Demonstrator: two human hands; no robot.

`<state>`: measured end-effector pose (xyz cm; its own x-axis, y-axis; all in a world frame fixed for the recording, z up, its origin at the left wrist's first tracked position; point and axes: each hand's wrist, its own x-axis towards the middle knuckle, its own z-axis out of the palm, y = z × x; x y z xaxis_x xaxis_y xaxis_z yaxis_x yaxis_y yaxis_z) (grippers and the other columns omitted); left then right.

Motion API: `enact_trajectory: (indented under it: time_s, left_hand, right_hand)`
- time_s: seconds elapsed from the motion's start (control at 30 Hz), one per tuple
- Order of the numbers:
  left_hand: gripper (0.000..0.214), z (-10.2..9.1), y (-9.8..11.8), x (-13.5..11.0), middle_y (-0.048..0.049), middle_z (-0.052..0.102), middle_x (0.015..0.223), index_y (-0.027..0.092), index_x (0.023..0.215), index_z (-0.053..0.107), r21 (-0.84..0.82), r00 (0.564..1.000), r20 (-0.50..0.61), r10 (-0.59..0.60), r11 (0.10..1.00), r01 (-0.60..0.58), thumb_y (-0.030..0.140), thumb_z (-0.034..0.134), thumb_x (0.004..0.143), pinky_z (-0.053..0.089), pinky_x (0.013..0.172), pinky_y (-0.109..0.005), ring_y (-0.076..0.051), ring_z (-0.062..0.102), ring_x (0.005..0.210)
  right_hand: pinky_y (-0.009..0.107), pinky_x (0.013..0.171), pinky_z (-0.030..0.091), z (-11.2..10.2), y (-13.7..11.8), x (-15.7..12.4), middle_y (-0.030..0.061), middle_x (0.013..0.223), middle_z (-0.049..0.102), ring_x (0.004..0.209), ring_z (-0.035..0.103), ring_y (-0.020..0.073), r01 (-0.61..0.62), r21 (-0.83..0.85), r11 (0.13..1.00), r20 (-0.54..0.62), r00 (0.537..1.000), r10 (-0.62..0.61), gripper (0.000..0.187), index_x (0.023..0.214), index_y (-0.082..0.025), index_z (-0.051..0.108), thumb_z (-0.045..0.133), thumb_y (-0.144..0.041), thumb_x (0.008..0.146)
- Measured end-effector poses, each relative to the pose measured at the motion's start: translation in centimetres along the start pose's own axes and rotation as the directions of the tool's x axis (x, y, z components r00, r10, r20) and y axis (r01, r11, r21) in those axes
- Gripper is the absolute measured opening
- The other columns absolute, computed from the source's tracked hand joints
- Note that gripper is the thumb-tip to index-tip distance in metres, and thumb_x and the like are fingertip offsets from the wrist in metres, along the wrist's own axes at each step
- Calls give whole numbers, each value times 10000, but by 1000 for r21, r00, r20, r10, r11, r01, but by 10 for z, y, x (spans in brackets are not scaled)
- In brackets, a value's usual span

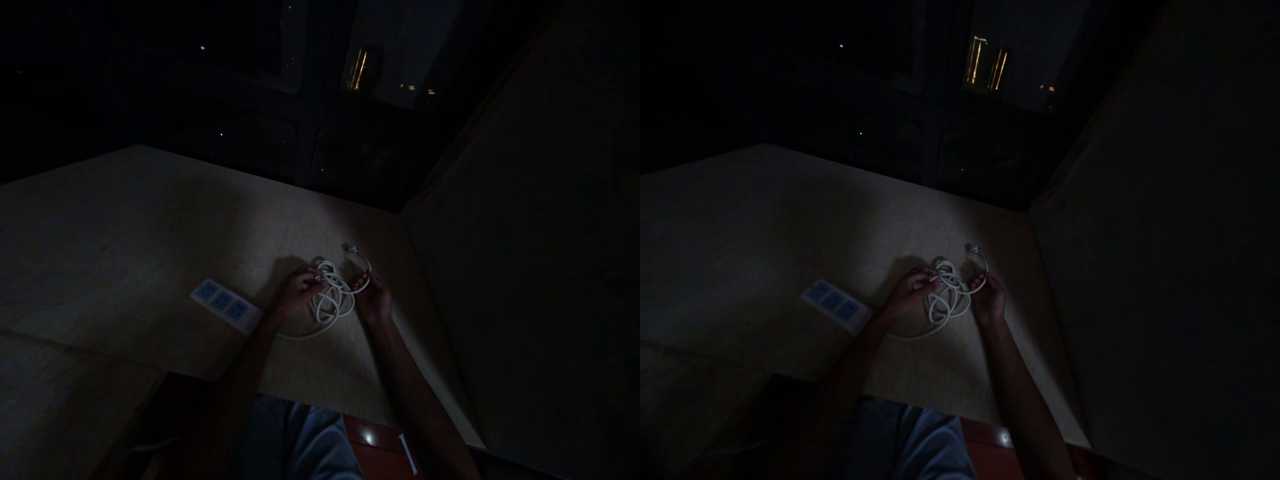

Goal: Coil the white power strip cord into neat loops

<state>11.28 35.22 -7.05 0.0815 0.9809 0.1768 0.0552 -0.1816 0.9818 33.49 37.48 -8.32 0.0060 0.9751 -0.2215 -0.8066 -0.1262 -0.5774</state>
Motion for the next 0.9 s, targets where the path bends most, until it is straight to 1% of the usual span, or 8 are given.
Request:
enact_trajectory:
  time_s: [0.13, 0.23, 0.33, 0.43, 0.5, 0.67, 0.77, 0.9]
  left_hand:
    - [149, -3, -8, -5, -119, 619, 1171, 164, 755, 650, 71, 994, 69, 90, 993, -94, 284, 687, 675, 483, 929, -350, -256, 584, 1130]
    - [322, -6, -18, -8, -121, 556, 1307, 174, 979, 661, 78, 986, 116, 120, 989, -129, 193, 641, 658, 448, 1014, -387, -266, 523, 1251]
    - [430, -8, -25, -13, -130, 501, 1376, 178, 1128, 623, 84, 985, 99, 140, 985, -148, 216, 646, 701, 455, 1019, -385, -260, 508, 1276]
    - [469, -9, -22, -27, -153, 483, 1389, 175, 1232, 563, 133, 991, -18, 129, 983, -126, 347, 642, 803, 480, 996, -381, -249, 535, 1247]
    - [612, -8, -12, -46, -169, 455, 1429, 179, 1359, 479, 239, 990, -65, 125, 965, -106, 437, 649, 831, 468, 1018, -398, -264, 504, 1291]
    - [1175, 2, 12, -107, -206, 385, 1513, 200, 1577, 173, 584, 992, 79, 97, 802, -125, 480, 832, 645, 403, 1083, -494, -369, 409, 1374]
    - [920, 11, 11, -129, -149, 633, 1246, 209, 1555, 278, 659, 991, 123, 56, 742, -124, 322, 742, 769, 503, 953, -418, -289, 619, 1120]
    - [387, 9, 7, -139, -93, 698, 1108, 228, 1287, 627, 757, 974, 199, 112, 613, -226, 232, 560, 906, 514, 922, -368, -241, 647, 1028]
  right_hand:
    - [200, 575, 520, -1, -2, 3, -13, 702, 619, 615, 583, 95, 66, -191, 979, 23, 998, -63, 114, 882, -180, 656, 704, -242, 800]
    - [202, 506, 474, -4, -3, 6, -24, 617, 573, 534, 519, 94, 67, -306, 950, 25, 998, -62, 176, 903, -170, 674, 745, -257, 768]
    - [209, 492, 468, -6, -4, 7, -29, 593, 558, 509, 500, 95, 83, -373, 924, 40, 996, -74, 196, 901, -164, 677, 766, -227, 737]
    - [204, 516, 487, -6, -7, 7, -25, 621, 576, 543, 534, 95, 80, -334, 939, -4, 996, -86, 190, 895, -160, 674, 756, -200, 728]
    - [204, 537, 500, -5, -8, 6, -22, 645, 590, 559, 549, 92, 82, -294, 952, -15, 996, -91, 181, 888, -153, 666, 748, -186, 730]
    - [225, 570, 525, -5, -9, 5, -5, 656, 612, 564, 567, 104, 62, -267, 962, 16, 998, -59, 193, 910, -139, 656, 742, -185, 744]
    - [218, 568, 524, -8, -10, 7, -6, 672, 617, 581, 576, 103, 63, -247, 967, 20, 998, -60, 184, 895, -149, 656, 738, -164, 731]
    - [179, 486, 463, -13, -16, 11, -26, 669, 603, 545, 541, 80, 97, -200, 975, -6, 995, -100, 189, 883, -167, 654, 706, -126, 707]
